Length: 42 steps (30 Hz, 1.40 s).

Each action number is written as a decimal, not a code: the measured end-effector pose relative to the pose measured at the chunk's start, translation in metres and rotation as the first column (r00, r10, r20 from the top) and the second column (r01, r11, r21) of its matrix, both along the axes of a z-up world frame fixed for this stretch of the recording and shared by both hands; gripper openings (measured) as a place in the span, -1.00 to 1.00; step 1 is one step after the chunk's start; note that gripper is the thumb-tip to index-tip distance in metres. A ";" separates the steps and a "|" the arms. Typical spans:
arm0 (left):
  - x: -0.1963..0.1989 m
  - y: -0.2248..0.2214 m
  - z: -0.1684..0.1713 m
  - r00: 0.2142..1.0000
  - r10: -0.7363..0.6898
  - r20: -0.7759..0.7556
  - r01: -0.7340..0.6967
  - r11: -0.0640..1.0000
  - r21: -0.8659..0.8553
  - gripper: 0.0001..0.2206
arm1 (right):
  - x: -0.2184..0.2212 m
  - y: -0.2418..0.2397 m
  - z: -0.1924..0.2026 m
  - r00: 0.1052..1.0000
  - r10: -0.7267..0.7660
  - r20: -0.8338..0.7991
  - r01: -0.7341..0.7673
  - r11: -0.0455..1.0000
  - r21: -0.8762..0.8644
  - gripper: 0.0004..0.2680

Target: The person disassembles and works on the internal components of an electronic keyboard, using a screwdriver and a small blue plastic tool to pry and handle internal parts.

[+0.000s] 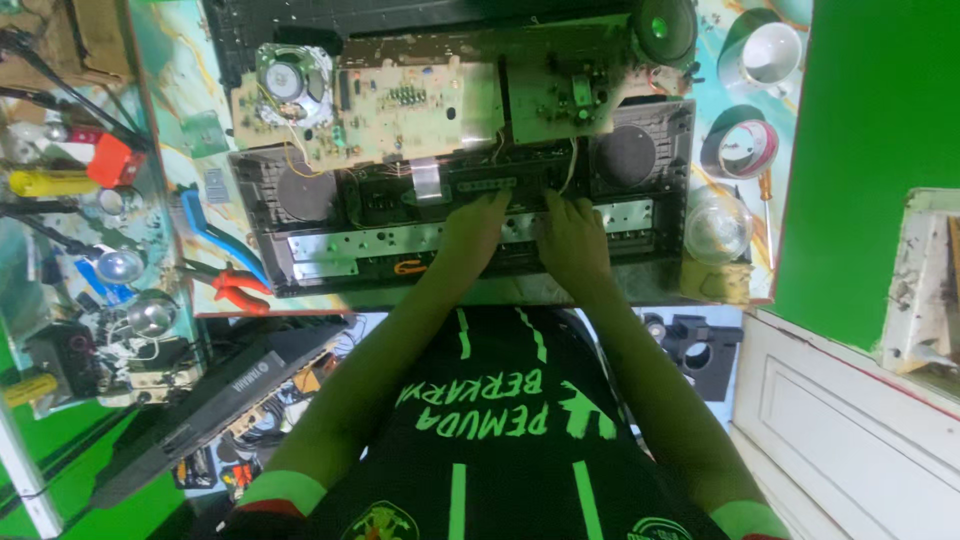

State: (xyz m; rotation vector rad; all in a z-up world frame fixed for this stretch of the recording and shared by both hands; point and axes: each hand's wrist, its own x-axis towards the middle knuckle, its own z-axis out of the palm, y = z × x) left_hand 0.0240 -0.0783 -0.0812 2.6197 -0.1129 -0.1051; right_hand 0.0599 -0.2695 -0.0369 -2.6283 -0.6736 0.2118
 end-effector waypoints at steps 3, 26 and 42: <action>0.005 0.001 0.008 0.997 0.010 -0.072 -0.007 0.999 0.047 -0.60 | 0.007 0.003 0.003 0.998 -0.012 -0.057 0.012 1.000 0.002 -0.62; -0.093 0.143 0.077 0.971 0.221 0.090 -0.221 0.975 -0.017 -0.82 | -0.036 0.106 0.023 0.971 0.235 -0.046 -0.224 0.959 0.172 -0.89; -0.072 0.272 0.046 0.983 -0.144 0.114 0.124 0.978 0.170 -0.43 | -0.090 0.248 0.010 0.988 0.137 0.065 -0.144 0.982 0.121 -0.79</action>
